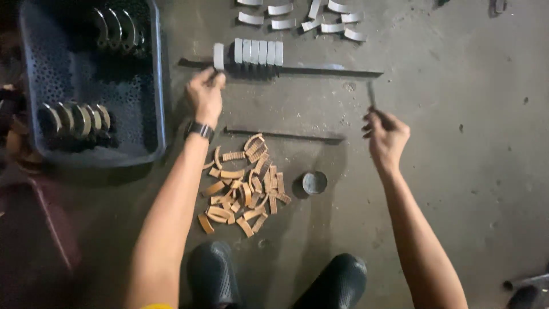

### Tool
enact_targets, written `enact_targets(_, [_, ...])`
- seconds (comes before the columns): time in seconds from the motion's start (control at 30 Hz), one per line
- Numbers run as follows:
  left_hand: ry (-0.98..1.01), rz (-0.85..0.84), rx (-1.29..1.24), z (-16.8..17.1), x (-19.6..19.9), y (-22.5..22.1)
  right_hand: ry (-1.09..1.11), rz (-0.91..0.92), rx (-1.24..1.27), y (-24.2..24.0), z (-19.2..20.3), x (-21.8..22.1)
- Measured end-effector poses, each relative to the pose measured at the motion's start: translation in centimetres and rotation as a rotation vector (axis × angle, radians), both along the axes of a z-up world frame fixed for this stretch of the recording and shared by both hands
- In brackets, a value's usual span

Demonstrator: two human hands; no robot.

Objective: Applying a white paste or lubricant to small curved metal components using a brush.

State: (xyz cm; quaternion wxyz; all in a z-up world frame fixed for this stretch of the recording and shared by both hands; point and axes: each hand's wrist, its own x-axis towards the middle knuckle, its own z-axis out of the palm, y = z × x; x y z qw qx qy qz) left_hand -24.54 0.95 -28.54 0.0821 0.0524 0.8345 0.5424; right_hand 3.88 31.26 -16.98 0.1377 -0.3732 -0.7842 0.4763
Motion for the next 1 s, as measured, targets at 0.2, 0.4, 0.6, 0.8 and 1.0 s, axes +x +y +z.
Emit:
enact_targets(0.2, [0.127, 0.012, -0.098, -3.1, -3.5, 2.5, 0.092, -0.275, -0.084, 8.0, -6.4, -3.9])
enact_targets(0.4, [0.25, -0.106, -0.2, -0.5, -1.4, 4.6, 0.074, -0.232, -0.016, 9.6, -9.7, -6.6])
enact_targets(0.6, [0.194, -0.099, -0.142, 0.5, 0.2, 7.2, 0.178, -0.391, 0.113, 7.9, -9.5, -10.4])
enact_targets(0.8, [0.172, -0.119, -0.096, 0.1, 1.9, 10.5, 0.108, -0.467, 0.151, 11.5, -12.2, -8.0])
enact_targets(1.0, [0.162, -0.156, -0.166, 0.3, 4.1, 14.2, 0.059, -0.436, 0.164, 11.3, -11.8, -7.8])
